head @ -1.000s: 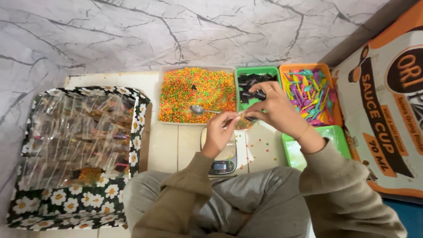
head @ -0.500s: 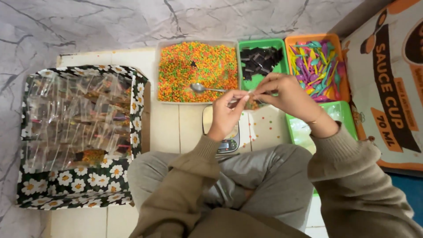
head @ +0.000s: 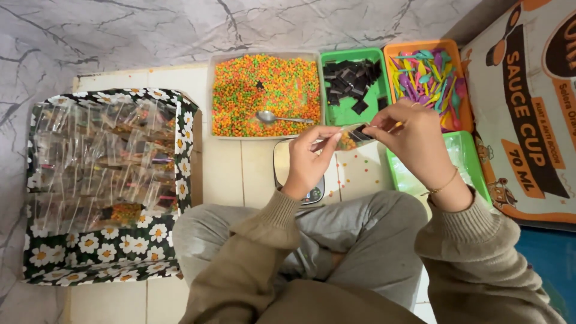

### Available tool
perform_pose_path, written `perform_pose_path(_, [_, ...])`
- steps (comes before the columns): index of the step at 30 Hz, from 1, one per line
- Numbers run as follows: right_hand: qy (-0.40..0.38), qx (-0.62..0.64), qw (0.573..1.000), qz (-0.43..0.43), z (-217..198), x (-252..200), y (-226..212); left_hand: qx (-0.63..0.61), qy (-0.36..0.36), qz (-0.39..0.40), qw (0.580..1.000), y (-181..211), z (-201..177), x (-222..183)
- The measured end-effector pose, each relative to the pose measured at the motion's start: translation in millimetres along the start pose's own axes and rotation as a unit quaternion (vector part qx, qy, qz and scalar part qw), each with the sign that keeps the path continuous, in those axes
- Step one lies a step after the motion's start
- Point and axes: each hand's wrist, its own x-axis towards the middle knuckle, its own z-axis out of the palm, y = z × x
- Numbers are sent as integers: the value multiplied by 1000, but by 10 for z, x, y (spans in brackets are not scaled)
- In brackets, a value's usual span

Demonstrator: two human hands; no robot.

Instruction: Packaging sprinkles and other ingredients into small bags for food preparation, including weighing each portion on a digital scale.

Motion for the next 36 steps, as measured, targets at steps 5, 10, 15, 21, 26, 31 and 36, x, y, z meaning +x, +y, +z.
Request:
perform_pose_path(5, [5,-227,970,-83,-14,-261,-64,-22,10,-26,999,88,40,-215])
perform_pose_path(10, [-77,-159,980,-88,-156,-343,-320,-21,3,-38,999,268,48,-436])
perform_pose_path(15, [-216,-60,974,-32,-250,-399,-522,-34,-19,-56,998,550,69,-637])
perform_pose_path(21, [-298,-25,954,-10,-278,-572,-566,-71,-21,-115,991,423,42,-953])
perform_pose_path(26, [-304,68,950,7,-382,-804,-753,-88,-6,-147,985,530,-7,-1113])
perform_pose_path(31, [-247,32,966,-74,-294,-1045,-754,-90,5,-152,984,514,-16,-1160])
perform_pose_path(36, [-158,126,975,-94,-170,-1154,-608,-125,-30,-119,985,529,-75,-1171])
